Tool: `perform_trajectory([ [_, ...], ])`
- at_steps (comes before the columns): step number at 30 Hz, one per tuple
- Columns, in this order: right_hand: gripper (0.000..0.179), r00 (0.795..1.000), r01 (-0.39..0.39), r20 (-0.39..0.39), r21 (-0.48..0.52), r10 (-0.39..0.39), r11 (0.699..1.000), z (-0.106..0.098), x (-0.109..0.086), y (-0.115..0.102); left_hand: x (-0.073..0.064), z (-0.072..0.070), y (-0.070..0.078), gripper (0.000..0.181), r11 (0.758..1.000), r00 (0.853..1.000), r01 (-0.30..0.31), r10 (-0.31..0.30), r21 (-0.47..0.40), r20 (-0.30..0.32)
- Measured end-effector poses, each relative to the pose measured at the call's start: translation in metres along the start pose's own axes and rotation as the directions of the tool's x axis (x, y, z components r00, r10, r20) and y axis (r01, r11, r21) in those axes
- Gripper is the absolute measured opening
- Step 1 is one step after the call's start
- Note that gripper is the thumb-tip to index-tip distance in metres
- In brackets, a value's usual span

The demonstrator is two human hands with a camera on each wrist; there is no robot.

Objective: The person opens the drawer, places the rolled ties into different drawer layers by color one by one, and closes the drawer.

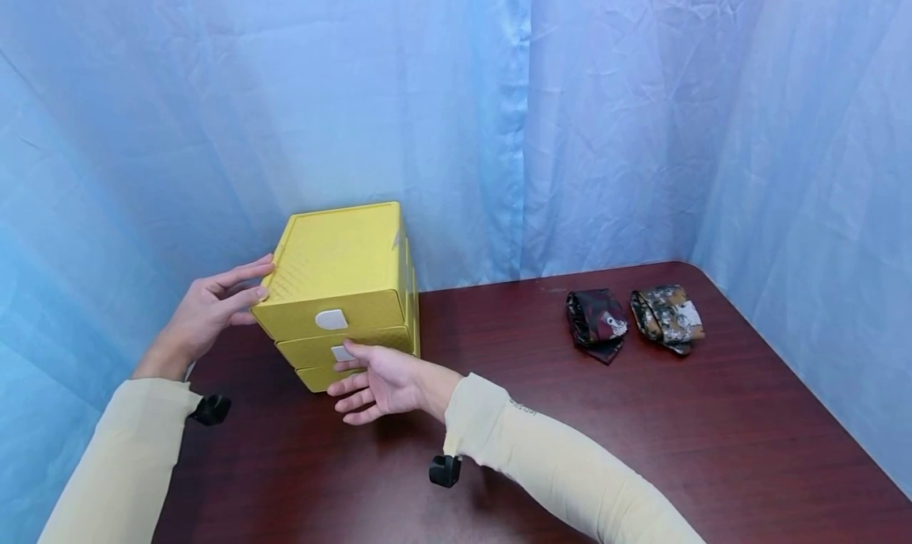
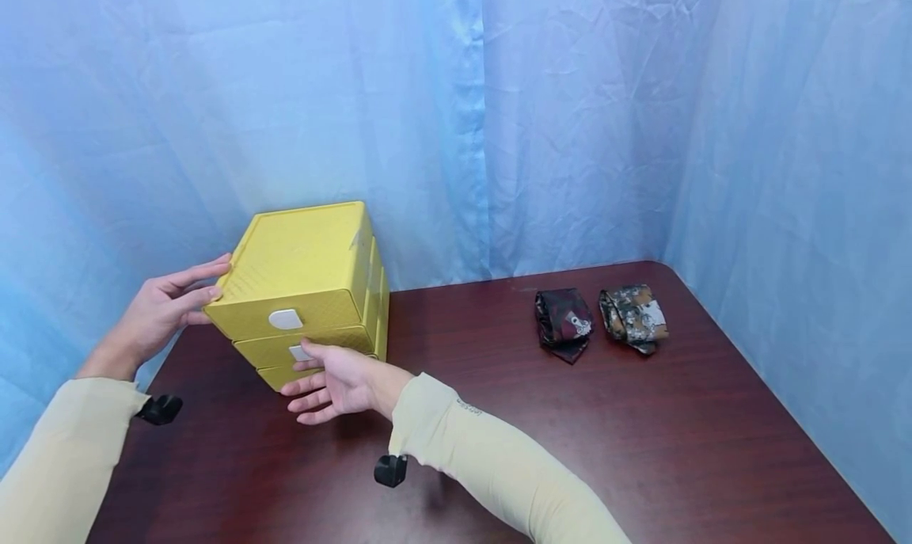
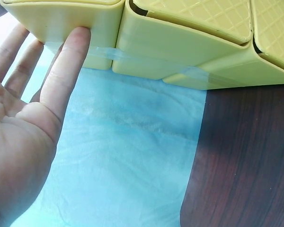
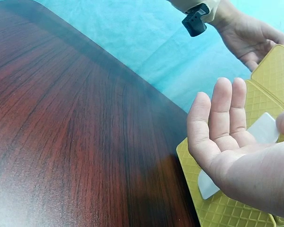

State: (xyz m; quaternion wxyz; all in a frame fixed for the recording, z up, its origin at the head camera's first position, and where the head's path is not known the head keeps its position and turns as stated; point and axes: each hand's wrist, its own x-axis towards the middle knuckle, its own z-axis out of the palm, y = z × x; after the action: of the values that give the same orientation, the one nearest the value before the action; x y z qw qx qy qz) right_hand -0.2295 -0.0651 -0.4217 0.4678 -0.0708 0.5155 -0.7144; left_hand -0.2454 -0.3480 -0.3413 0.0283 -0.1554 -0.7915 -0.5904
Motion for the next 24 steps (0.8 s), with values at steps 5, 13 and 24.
perform_trajectory([
  [5, 0.063, 1.0, -0.001, 0.002, -0.006, 0.001, 1.0, 0.001, -0.0002, 0.0013, -0.0014, -0.0006, 0.0002, 0.044, 1.0, 1.0, -0.001, 0.001, -0.01, -0.002],
  [13, 0.062, 1.0, -0.019, -0.002, -0.009, 0.019, 1.0, 0.0024, 0.0009, 0.0004, -0.0025, -0.0005, 0.0019, 0.045, 1.0, 1.0, 0.012, -0.012, 0.02, -0.007],
  [24, 0.061, 1.0, -0.018, -0.017, -0.032, 0.017, 0.999, 0.0007, -0.0011, -0.0005, -0.0005, 0.0012, 0.0019, 0.046, 0.999, 1.0, 0.012, -0.012, 0.049, -0.012],
])
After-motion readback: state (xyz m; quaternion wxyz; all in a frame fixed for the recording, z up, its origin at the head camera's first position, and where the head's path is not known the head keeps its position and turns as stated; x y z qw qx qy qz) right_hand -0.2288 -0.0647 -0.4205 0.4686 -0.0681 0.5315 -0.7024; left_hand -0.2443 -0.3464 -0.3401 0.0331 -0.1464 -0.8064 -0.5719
